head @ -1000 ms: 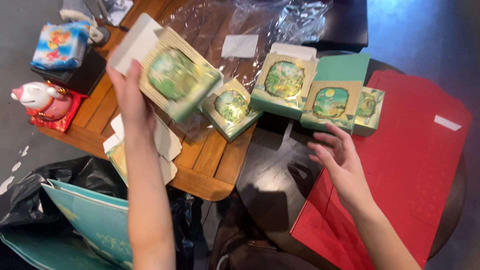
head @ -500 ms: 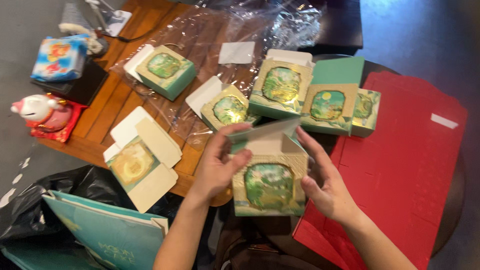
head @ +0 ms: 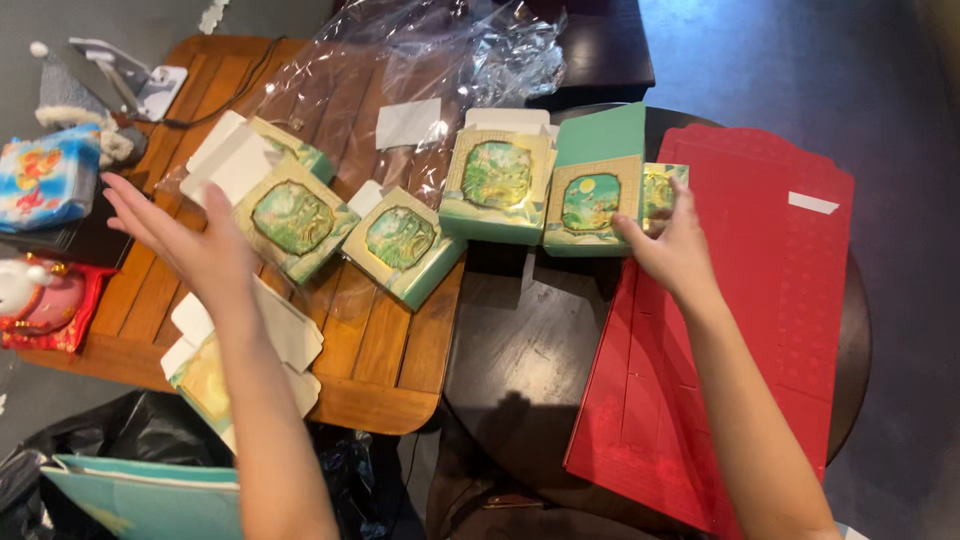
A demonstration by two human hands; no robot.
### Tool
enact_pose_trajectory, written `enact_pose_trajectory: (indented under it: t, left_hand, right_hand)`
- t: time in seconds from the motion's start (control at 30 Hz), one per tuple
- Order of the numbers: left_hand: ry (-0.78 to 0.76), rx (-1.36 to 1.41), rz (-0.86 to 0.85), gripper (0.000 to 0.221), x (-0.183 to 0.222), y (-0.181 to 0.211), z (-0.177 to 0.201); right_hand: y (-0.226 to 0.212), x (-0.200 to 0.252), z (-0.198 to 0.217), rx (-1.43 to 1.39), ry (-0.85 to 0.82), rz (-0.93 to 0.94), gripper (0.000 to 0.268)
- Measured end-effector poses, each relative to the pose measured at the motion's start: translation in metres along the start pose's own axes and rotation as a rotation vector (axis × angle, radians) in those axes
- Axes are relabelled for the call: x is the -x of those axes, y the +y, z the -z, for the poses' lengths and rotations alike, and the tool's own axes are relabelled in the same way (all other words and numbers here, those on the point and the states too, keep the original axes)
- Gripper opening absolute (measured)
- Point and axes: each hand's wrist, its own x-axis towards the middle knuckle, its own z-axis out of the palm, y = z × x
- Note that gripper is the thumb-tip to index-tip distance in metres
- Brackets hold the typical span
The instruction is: The person assembles green decorative boxes by folding the cardboard flaps and inserting white inner dividers, then arranges the completed boxes on a wooden table.
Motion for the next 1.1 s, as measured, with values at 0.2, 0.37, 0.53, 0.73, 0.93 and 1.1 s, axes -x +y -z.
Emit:
enact_pose_trajectory:
  t: [0.2,0.37,0.53,0.73,0.93,1.1]
  left_hand:
    - [-0.496,0.304,-0.171,0.06,0.174,0.15,0.001]
    - [-0.928,0.619,-0.067,0.103,0.233,0.219,-0.044]
    - [-0.872,0.802,0.025,0.122,0.29,0.225,-0.07]
    - [-0.977,0.875,0.224,0.097,0.317,0.171,-0.07]
    - [-1.219,0.835,0.402,0.077,0.35,0.135,-0.049]
    - [-1.254,0.781,0.529,0.077,0.366,0.131,-0.03]
  right_hand:
    - [-0.015,0.043,0.012,-0.128,0.195,0.071,0.088]
    - [-0.008,0.158,0.025,0.286,0.593,0.457,0.084]
    - [0.013,0.238,0.007,0.261,0.481,0.711,0.077]
    - [0.046,0.258,0.041,0.047,0.414,0.509,0.071]
    - [0.093,0.275,0.039,-0.632,0.06,-0.181,0.065]
    - [0.101,0.299,0.032,-0.607,-0.087,0.058,0.068]
